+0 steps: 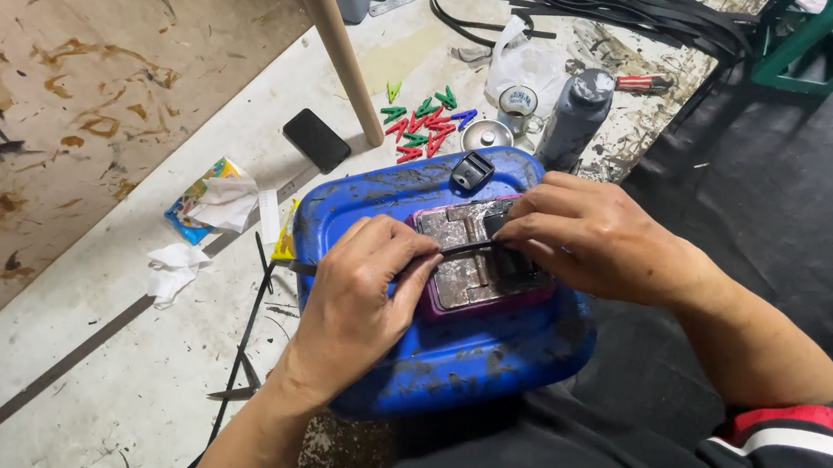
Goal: The person cuts a black cable with scissors, then rubs it against a small device on a blue container. They hang the cable on a wall rack using a clothespin, then repeat the process with another cable.
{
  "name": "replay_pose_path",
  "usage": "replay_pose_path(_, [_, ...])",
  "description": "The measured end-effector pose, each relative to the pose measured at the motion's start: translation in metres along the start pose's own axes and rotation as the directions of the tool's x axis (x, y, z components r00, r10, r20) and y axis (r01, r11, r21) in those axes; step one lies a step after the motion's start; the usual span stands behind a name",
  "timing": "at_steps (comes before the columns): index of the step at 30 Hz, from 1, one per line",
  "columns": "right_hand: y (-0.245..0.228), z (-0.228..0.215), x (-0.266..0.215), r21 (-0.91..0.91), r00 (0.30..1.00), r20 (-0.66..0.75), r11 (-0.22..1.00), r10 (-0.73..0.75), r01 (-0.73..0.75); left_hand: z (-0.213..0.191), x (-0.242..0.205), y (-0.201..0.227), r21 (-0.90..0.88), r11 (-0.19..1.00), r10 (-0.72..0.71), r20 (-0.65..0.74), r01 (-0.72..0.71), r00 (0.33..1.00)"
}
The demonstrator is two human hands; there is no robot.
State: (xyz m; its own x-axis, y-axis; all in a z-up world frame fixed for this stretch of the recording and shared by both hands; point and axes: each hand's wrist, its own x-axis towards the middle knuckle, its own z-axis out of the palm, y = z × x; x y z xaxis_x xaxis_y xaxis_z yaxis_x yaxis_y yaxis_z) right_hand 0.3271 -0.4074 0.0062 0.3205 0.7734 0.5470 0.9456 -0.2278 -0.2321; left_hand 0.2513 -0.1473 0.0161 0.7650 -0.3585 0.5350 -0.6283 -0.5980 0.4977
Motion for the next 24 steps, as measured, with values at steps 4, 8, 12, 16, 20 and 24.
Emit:
replay_pose_path(4, [0.001,-0.004,-0.006,-0.018,1.0,-0.002,1.0,-0.005,0.005,0.002,0.007,-0.002,0.016,0.999,0.03,0.047,-0.031,0.998])
replay_pose_path(8, [0.003,-0.01,-0.016,-0.041,1.0,-0.018,0.999,-0.02,0.02,0.011,0.016,-0.007,0.014,0.99,0.14,0.104,-0.142,0.985])
replay_pose_path(12, [0.006,-0.013,-0.024,-0.091,0.999,-0.031,0.996,0.005,-0.007,0.016,0.026,-0.01,-0.047,0.98,0.196,0.14,-0.191,0.971])
replay_pose_path(16, [0.002,-0.015,-0.016,-0.095,0.999,-0.053,0.995,-0.011,0.005,0.019,0.026,-0.012,-0.047,0.974,0.226,0.152,-0.221,0.962])
replay_pose_path(20, [0.0,-0.009,-0.011,-0.074,0.997,-0.063,0.997,-0.035,0.03,0.023,0.029,-0.009,-0.033,0.973,0.232,0.154,-0.23,0.96])
replay_pose_path(24, [0.004,-0.006,-0.018,-0.086,0.996,-0.084,0.996,-0.043,0.036,0.025,0.031,-0.009,-0.063,0.97,0.243,0.159,-0.236,0.957])
